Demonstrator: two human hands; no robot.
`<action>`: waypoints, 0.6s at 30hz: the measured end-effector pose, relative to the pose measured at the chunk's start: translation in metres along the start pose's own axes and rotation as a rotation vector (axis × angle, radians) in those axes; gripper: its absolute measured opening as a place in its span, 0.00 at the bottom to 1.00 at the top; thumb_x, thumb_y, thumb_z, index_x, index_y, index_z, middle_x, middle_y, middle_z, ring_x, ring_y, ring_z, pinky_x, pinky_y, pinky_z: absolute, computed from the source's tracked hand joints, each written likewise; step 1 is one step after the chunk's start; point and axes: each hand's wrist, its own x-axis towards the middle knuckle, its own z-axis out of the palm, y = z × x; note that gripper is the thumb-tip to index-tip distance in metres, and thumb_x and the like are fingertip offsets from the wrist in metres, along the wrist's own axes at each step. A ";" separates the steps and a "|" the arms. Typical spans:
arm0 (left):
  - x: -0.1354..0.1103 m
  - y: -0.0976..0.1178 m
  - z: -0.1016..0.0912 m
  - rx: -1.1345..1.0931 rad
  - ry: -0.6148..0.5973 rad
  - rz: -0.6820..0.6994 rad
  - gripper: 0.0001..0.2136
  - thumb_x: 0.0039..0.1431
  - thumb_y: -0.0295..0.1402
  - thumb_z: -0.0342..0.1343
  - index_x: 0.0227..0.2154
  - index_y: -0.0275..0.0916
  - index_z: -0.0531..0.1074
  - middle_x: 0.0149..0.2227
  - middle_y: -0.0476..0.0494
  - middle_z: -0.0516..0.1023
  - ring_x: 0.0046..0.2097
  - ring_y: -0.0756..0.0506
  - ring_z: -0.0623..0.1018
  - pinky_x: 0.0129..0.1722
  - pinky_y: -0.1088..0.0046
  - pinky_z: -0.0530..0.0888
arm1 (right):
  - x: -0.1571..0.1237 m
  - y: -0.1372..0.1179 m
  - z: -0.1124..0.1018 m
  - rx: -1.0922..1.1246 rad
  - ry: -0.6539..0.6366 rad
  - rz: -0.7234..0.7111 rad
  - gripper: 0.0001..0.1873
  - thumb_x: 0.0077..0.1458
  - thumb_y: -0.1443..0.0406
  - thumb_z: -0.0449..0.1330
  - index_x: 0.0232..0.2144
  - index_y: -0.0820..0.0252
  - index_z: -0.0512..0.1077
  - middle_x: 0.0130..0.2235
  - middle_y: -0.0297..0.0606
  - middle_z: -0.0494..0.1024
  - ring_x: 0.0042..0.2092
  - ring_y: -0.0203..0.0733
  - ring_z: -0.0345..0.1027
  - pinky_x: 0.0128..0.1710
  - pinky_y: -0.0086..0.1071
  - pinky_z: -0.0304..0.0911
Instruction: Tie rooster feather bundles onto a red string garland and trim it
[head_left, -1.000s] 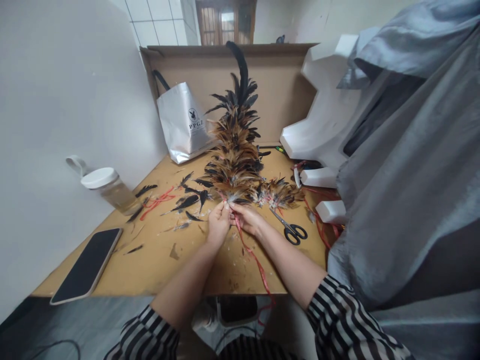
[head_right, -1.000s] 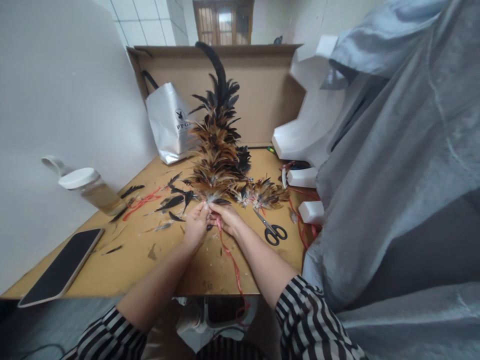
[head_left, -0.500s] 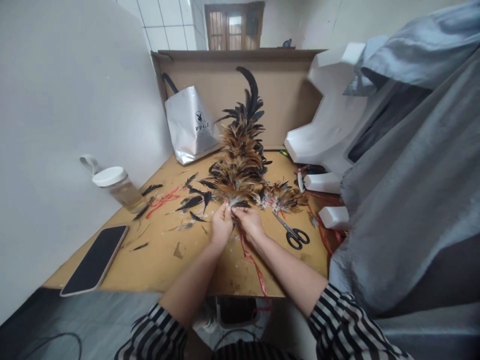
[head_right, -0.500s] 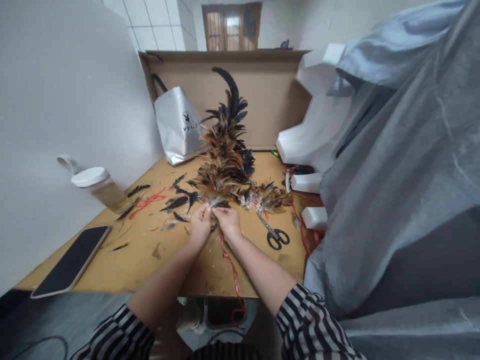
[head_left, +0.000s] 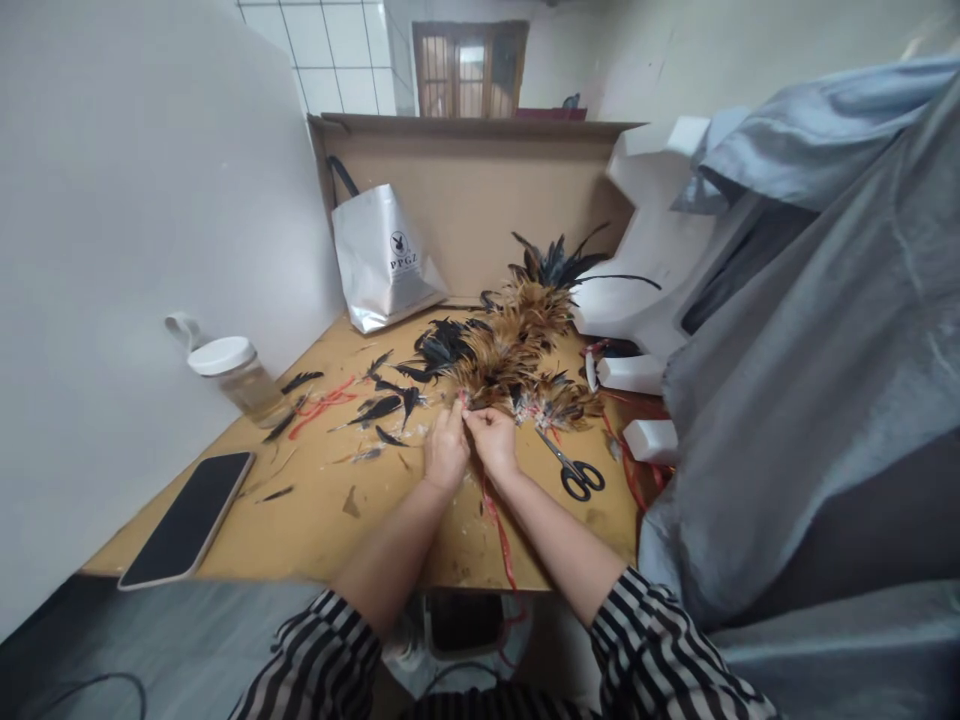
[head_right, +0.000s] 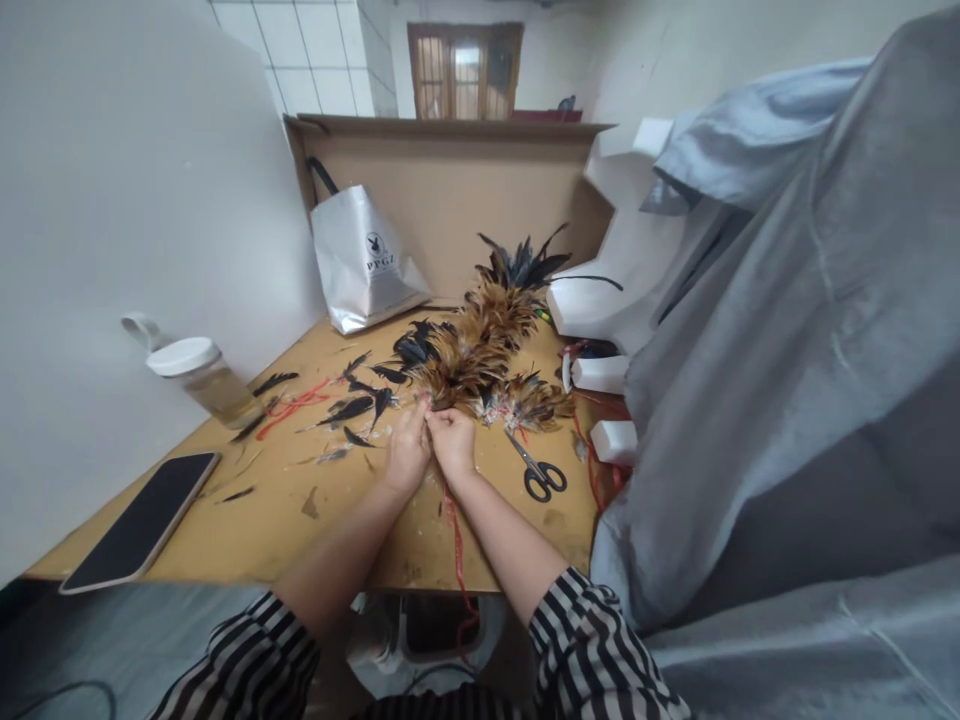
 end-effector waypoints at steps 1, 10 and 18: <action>0.000 0.000 0.000 -0.001 0.008 0.003 0.20 0.63 0.32 0.38 0.54 0.34 0.64 0.37 0.35 0.72 0.43 0.42 0.72 0.43 0.67 0.69 | 0.000 -0.001 -0.001 -0.021 0.000 -0.015 0.14 0.41 0.57 0.61 0.19 0.64 0.70 0.19 0.32 0.70 0.22 0.32 0.57 0.23 0.27 0.53; -0.006 0.006 -0.003 -0.150 0.042 0.017 0.22 0.62 0.31 0.39 0.58 0.32 0.60 0.38 0.33 0.71 0.44 0.41 0.71 0.45 0.63 0.68 | -0.003 -0.008 -0.002 -0.024 0.060 0.060 0.16 0.37 0.55 0.62 0.17 0.63 0.69 0.18 0.32 0.69 0.22 0.33 0.58 0.23 0.27 0.54; -0.001 0.006 -0.001 -0.858 0.026 -0.321 0.18 0.55 0.37 0.52 0.47 0.35 0.69 0.40 0.38 0.74 0.42 0.45 0.74 0.43 0.67 0.70 | 0.003 -0.005 -0.012 0.086 0.015 0.109 0.11 0.35 0.60 0.63 0.18 0.63 0.69 0.18 0.33 0.71 0.22 0.33 0.60 0.23 0.27 0.56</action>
